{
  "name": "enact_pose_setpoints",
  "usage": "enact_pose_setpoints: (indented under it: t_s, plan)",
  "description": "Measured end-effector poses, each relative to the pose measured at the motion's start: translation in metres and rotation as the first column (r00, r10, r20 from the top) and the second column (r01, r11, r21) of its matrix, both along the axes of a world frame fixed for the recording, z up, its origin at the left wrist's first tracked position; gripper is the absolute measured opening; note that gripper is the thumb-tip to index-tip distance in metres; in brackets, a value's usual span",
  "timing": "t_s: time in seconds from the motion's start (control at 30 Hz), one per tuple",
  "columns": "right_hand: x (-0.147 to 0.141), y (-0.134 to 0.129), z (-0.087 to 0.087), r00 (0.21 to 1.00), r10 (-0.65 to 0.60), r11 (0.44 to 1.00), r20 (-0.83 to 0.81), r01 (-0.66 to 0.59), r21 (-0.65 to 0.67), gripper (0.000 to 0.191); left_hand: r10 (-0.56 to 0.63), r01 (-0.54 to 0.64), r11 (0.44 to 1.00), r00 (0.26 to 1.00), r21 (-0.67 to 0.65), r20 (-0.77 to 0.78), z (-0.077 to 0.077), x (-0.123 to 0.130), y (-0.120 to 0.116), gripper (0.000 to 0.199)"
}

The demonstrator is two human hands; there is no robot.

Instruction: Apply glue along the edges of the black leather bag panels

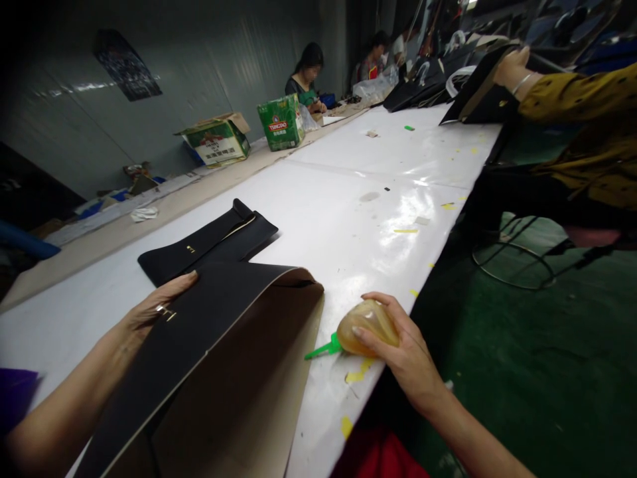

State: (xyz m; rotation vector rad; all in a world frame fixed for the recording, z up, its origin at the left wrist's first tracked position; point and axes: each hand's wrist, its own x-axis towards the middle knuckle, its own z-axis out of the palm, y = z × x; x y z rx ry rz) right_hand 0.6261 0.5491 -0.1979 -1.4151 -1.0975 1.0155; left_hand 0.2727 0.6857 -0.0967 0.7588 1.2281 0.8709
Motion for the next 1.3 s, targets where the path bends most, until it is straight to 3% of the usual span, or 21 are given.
enact_pose_setpoints:
  t_s: [0.1, 0.17, 0.4, 0.6, 0.8, 0.97, 1.17, 1.3]
  plan:
    - [0.002, 0.006, -0.004, 0.983, -0.181, 0.982, 0.041, 0.178, 0.055, 0.043, -0.002, 0.002, 1.0, 1.0, 0.001, -0.006, 0.001, 0.001, -0.001, 0.014]
    - [0.001, 0.005, -0.007, 0.974, -0.221, 0.974, 0.05, 0.218, 0.054, 0.043, -0.006, 0.006, 1.0, 1.0, -0.002, -0.007, 0.001, 0.001, -0.001, 0.014]
    - [-0.005, -0.013, -0.007, 0.992, -0.128, 0.99, -0.017, 0.127, -0.055, 0.046, 0.006, -0.006, 1.0, 1.0, 0.005, 0.008, -0.006, -0.005, 0.0, 0.009]
    - [-0.007, -0.008, -0.004, 0.966, -0.241, 0.971, 0.092, 0.24, 0.021, 0.045, -0.004, 0.004, 1.0, 1.0, 0.014, 0.028, -0.006, -0.005, 0.001, 0.011]
    - [-0.022, -0.037, 0.0, 0.996, -0.061, 0.987, 0.063, 0.069, -0.146, 0.049, -0.025, 0.024, 1.0, 0.999, 0.012, 0.027, -0.002, -0.003, -0.002, 0.02]
    - [-0.022, -0.04, 0.005, 0.969, -0.181, 0.979, 0.165, 0.193, -0.06, 0.045, -0.037, 0.037, 0.999, 0.999, 0.004, 0.026, 0.002, -0.002, -0.004, 0.019]
    - [-0.025, -0.06, 0.002, 0.979, 0.046, 0.99, 0.197, -0.019, -0.14, 0.047, 0.007, -0.007, 1.0, 1.0, 0.007, 0.03, -0.004, -0.006, -0.003, 0.013]
    - [-0.028, -0.062, 0.002, 0.952, -0.121, 0.987, 0.281, 0.145, -0.067, 0.047, -0.003, 0.002, 1.0, 0.999, 0.023, 0.039, -0.004, -0.005, -0.005, 0.016]
